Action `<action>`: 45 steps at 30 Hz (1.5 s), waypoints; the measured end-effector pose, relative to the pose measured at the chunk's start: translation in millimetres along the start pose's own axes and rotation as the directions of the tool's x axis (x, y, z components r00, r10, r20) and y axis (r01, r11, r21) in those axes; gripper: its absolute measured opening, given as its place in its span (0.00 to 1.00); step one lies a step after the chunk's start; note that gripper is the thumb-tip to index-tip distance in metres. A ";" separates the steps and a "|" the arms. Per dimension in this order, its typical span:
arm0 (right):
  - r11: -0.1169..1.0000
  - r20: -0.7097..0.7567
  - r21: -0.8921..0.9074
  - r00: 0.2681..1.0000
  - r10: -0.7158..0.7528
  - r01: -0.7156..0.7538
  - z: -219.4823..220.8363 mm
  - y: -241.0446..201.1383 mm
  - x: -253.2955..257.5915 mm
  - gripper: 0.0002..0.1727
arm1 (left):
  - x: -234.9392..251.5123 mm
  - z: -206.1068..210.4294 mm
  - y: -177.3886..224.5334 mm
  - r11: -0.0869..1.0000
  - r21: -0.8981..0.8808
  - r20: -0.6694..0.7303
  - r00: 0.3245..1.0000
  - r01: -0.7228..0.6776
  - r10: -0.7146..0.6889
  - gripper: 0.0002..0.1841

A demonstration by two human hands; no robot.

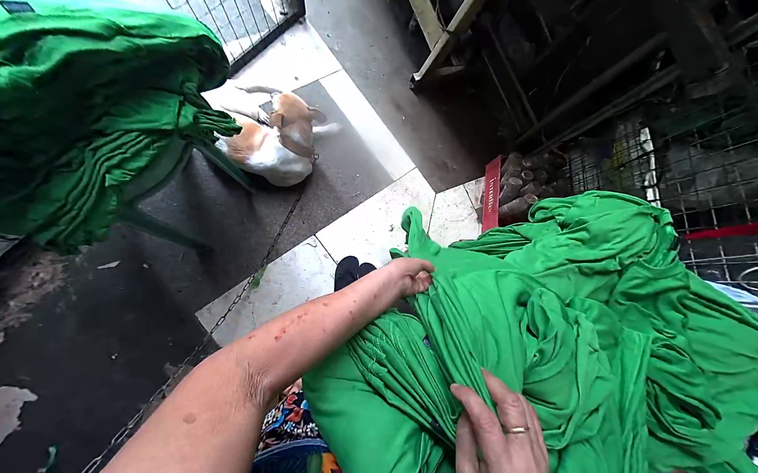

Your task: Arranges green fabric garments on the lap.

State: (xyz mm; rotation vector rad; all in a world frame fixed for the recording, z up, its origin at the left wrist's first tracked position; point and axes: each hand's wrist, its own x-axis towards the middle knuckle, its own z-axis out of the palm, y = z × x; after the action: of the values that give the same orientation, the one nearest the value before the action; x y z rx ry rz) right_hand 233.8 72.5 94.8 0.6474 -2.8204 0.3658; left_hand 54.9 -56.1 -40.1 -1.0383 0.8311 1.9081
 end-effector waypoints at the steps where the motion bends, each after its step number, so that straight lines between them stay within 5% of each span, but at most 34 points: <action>1: 1.000 -0.003 0.007 1.000 0.003 -0.003 0.3 0.0 -0.4 0.11 | 0.9 2.0 1.4 0.996 0.085 0.016 0.999 0.037 -0.039 0.05; 4: 1.000 -0.007 0.029 1.000 0.011 -0.011 -0.8 1.3 -0.6 0.10 | 0.8 15.7 24.2 0.967 0.253 0.097 0.994 0.027 -0.053 0.08; 8: 0.998 -0.019 0.057 0.999 0.041 -0.040 -3.1 2.6 -3.3 0.09 | -11.1 26.7 55.8 0.923 0.297 0.145 0.967 -0.244 0.209 0.08; 11: 0.995 -0.015 0.081 0.998 0.059 -0.058 -3.8 3.1 -3.0 0.08 | -17.6 15.8 47.9 0.790 0.503 0.177 0.937 -0.350 0.302 0.18; 14: 0.996 -0.006 0.077 0.999 0.054 -0.053 -4.3 2.8 -0.6 0.08 | -11.8 5.6 30.0 0.739 0.669 0.032 0.996 -0.084 0.085 0.22; 16: 0.996 -0.004 0.076 0.998 0.057 -0.057 -3.6 1.5 0.6 0.08 | -4.4 7.4 28.8 0.824 0.558 -0.034 0.995 0.094 -0.091 0.24; 20: 0.993 -0.010 0.107 0.998 0.059 -0.058 -4.7 3.2 -0.5 0.08 | 8.4 16.7 29.8 0.914 0.374 0.031 0.983 0.159 -0.184 0.24; 26: 0.988 -0.025 0.145 0.998 0.063 -0.059 -6.4 6.2 -2.7 0.08 | 5.9 14.7 21.7 0.853 0.522 0.091 0.995 -0.005 -0.050 0.20; 28: 0.986 -0.034 0.156 0.997 0.069 -0.063 -9.7 7.3 -2.1 0.07 | 0.7 18.4 34.2 0.771 0.611 0.156 0.982 -0.179 0.104 0.21; 32: 0.979 -0.056 0.187 0.994 0.094 -0.082 -13.6 8.6 -3.3 0.06 | -38.4 30.9 75.7 0.487 0.633 0.388 0.791 -0.602 0.474 0.17; 34: 0.979 -0.051 0.183 0.993 0.104 -0.093 -12.8 7.8 -3.8 0.06 | -46.4 27.6 66.3 0.487 0.522 0.409 0.707 -0.700 0.577 0.15; 37: 0.981 -0.020 0.166 0.995 0.103 -0.098 -11.2 6.7 0.3 0.08 | -15.5 -0.7 17.0 0.770 0.477 0.162 0.903 -0.424 0.398 0.16; 39: 0.984 -0.006 0.156 0.996 0.085 -0.083 -9.6 6.8 0.9 0.08 | -2.4 -10.1 5.7 0.871 0.436 0.036 0.972 -0.226 0.234 0.17; 41: 0.983 -0.011 0.162 0.996 0.087 -0.084 -9.8 6.1 -3.5 0.08 | -17.9 -2.0 23.5 0.834 0.404 0.113 0.925 -0.377 0.363 0.15; 43: 0.981 -0.027 0.175 0.996 0.088 -0.082 -11.2 7.8 -5.2 0.07 | -28.6 8.9 41.9 0.705 0.337 0.259 0.782 -0.624 0.567 0.12; 45: 0.980 -0.042 0.175 0.994 0.099 -0.090 -11.1 8.0 -4.4 0.07 | -21.7 11.0 37.1 0.640 0.330 0.299 0.720 -0.694 0.626 0.13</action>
State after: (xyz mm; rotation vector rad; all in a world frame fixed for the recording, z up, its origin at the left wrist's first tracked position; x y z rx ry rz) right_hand 235.9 84.5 102.6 0.5304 -2.7986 0.6417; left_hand 26.4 -71.7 -9.9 -0.2950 1.6138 2.2025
